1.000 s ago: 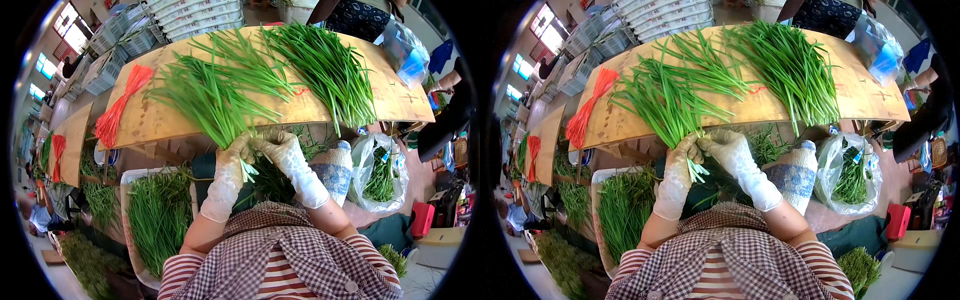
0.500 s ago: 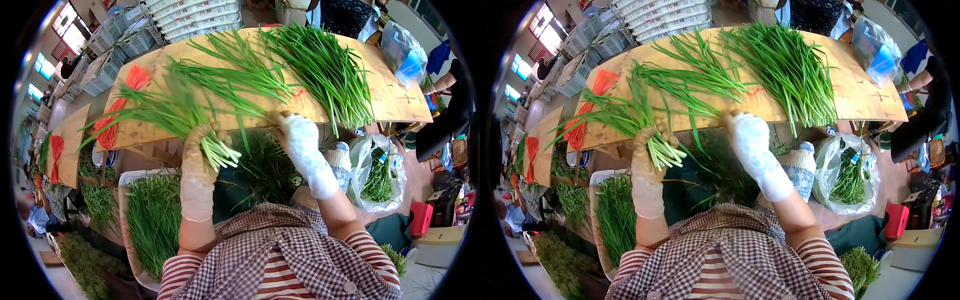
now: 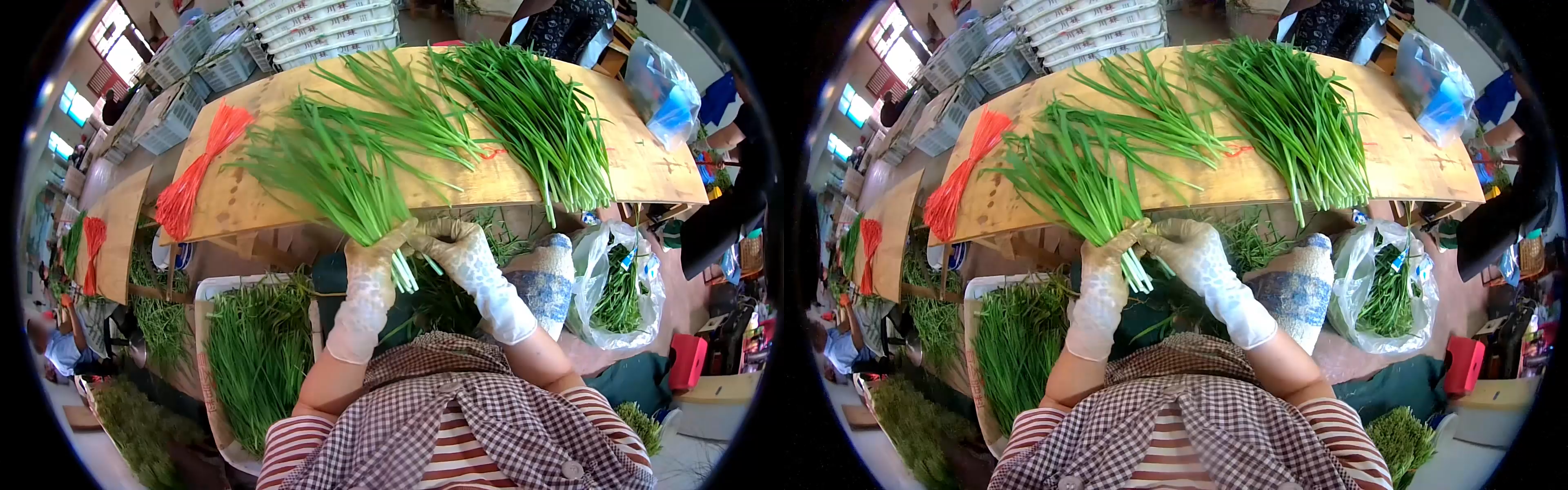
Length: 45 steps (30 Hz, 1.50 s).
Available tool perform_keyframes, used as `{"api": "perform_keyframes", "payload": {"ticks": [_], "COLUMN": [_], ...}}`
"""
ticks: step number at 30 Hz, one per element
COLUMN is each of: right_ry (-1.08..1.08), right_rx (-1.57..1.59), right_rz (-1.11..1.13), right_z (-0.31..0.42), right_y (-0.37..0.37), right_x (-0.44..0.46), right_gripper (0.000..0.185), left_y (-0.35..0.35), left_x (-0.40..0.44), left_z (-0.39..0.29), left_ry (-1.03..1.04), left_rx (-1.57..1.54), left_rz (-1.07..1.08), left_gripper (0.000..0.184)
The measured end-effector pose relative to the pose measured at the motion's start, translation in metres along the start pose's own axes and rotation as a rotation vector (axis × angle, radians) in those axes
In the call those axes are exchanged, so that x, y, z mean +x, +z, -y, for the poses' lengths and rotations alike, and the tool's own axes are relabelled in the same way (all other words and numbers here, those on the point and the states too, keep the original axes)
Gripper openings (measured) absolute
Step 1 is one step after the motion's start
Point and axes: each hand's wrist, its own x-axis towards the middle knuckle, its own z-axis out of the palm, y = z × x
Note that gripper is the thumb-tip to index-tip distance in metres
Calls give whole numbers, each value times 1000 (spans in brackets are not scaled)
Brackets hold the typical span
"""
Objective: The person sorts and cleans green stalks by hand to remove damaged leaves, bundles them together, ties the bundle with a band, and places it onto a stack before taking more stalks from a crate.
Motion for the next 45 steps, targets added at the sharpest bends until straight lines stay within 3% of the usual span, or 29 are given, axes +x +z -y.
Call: {"api": "perform_keyframes", "payload": {"ticks": [3,4,5,6,7,9,10,11,12,13,14,17,19,22,25,28,31,32,36,39,40,43,45], "right_ry": [-30,-40,-52,-151,-143,-216,-304,-402,-407,-496,-560,-395,-406,-461,-561,-393,-220,-164,-106,-162,-52,-206,-131], "right_rx": [-45,-121,-197,-195,-696,-1082,-1055,-969,-1003,-805,-868,-1250,-1168,-1022,-866,-626,-332,-204,-168,-937,-1211,-686,-144], "right_rz": [-84,-86,-88,29,268,361,44,-192,-379,-551,-676,-620,-632,-606,-568,-371,-250,-212,-217,161,264,-74,87], "right_z": [-7,-7,-8,-25,-16,-23,-6,-3,19,22,32,16,19,31,23,15,15,14,2,-2,-12,-5,9], "right_y": [1,-4,-9,-19,-32,-42,-41,-43,-47,-53,-58,-75,-68,-45,-21,-8,-8,-9,-11,-34,-42,-39,-31], "right_x": [0,-5,-11,-14,-16,-23,-28,-19,-12,3,18,69,64,33,-1,-19,-14,-11,-7,-17,-17,-13,-10], "right_gripper": [32,32,32,31,26,20,25,25,27,29,30,25,23,22,20,25,33,35,37,22,24,32,36], "left_y": [-7,-14,-26,-27,-25,-43,-37,-31,-30,-29,-27,-19,-16,-6,4,3,5,14,4,-11,-15,-18,-12], "left_x": [1,3,15,14,10,0,2,-5,-2,5,13,29,26,26,33,37,28,24,21,32,33,37,30], "left_z": [-7,-8,-7,-22,-42,-75,-85,-99,-97,-92,-86,-52,-39,-19,-11,1,1,3,5,-6,-10,-4,5], "left_ry": [-12,80,105,149,193,160,350,352,306,228,150,-150,-284,-174,-183,-194,-154,-27,-56,-32,-37,-88,-79], "left_rx": [47,-176,-99,-148,-198,-212,-320,-447,-330,-304,-279,-500,-384,-193,-151,-101,-123,-129,-154,-193,-207,-194,-227], "left_rz": [-47,-30,-109,-114,-119,81,212,235,137,130,125,383,248,72,74,144,83,36,61,0,9,21,47], "left_gripper": [28,31,32,30,28,27,27,26,27,28,29,29,34,31,27,27,24,24,27,27,25,25,26]}}
